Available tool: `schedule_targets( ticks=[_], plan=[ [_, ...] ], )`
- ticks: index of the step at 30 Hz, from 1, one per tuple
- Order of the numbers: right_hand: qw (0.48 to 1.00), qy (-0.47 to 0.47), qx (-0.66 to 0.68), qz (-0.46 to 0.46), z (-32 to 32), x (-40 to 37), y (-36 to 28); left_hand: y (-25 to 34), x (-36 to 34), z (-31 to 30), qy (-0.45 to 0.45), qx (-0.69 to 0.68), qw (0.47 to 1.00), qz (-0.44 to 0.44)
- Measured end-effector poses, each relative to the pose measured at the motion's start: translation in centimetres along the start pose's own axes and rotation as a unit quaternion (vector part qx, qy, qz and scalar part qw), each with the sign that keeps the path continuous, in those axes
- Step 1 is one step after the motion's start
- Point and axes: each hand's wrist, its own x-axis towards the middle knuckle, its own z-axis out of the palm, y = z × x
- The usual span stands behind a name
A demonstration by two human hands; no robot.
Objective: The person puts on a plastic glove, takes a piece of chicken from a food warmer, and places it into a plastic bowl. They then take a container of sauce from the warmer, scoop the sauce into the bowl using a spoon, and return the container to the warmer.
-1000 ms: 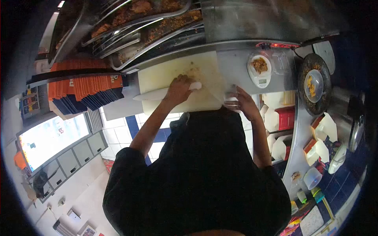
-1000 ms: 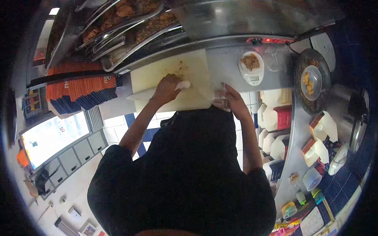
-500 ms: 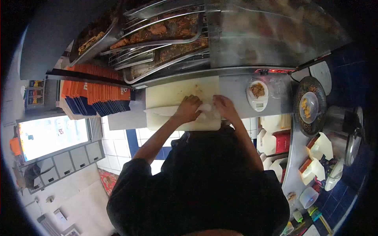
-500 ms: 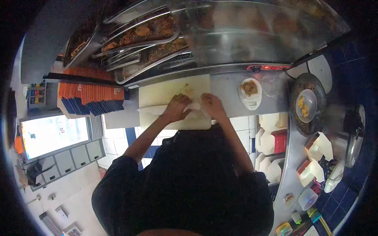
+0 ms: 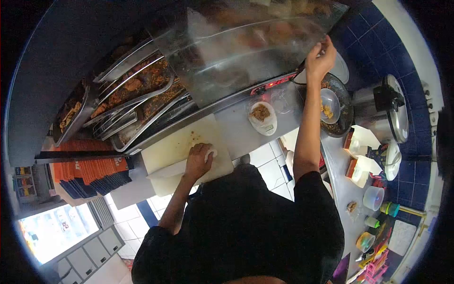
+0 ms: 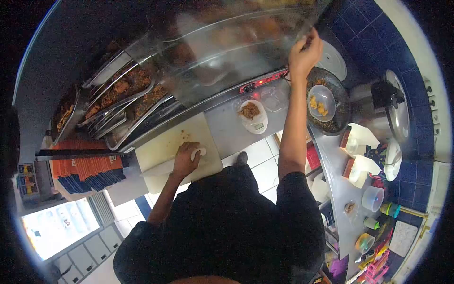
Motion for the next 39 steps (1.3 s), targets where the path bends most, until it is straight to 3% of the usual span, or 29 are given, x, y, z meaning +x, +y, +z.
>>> schedule_targets(
  ticks=[4,6,8,11,14,17,22,26,31,36,39],
  plan=[
    [0.994,0.012,-0.094,-0.062,0.6,2.5,1.6,0.7,-1.2,0.3,0.038,-0.039,0.998,0.006],
    [0.999,0.001,-0.049,0.005,0.2,2.9,0.6,0.5,-2.3,0.8,0.064,-0.059,0.996,-0.003],
    [0.993,-0.025,-0.113,-0.014,0.4,2.9,2.2,0.8,-2.6,0.3,0.045,-0.061,0.996,-0.04],
    [0.998,-0.038,-0.034,0.039,0.0,2.2,-1.0,1.2,-2.5,-0.3,0.053,-0.065,0.996,-0.043],
    [0.999,-0.048,-0.011,0.002,-0.4,0.4,-4.3,1.8,-1.9,-1.1,0.06,-0.066,0.996,-0.016],
    [0.995,-0.079,0.054,0.039,-1.2,-1.7,-9.9,1.9,-0.9,-1.7,0.062,-0.074,0.995,0.003],
    [0.986,-0.107,0.123,-0.03,-1.5,-5.2,-15.2,2.0,0.6,-1.9,0.074,-0.089,0.993,0.036],
    [0.981,-0.117,0.157,0.001,-3.1,-6.4,-20.1,2.6,2.0,-0.6,0.042,-0.113,0.991,0.065],
    [0.959,-0.155,0.228,0.063,-2.5,-8.0,-22.4,4.3,5.7,1.0,-0.023,-0.134,0.986,0.1],
    [0.931,-0.179,0.306,0.085,-2.7,-9.3,-24.3,4.2,11.0,3.1,0.016,-0.087,0.987,0.133],
    [0.897,-0.232,0.373,0.051,-3.1,-10.0,-23.9,2.8,15.3,6.1,0.082,-0.002,0.995,0.054]
  ],
)
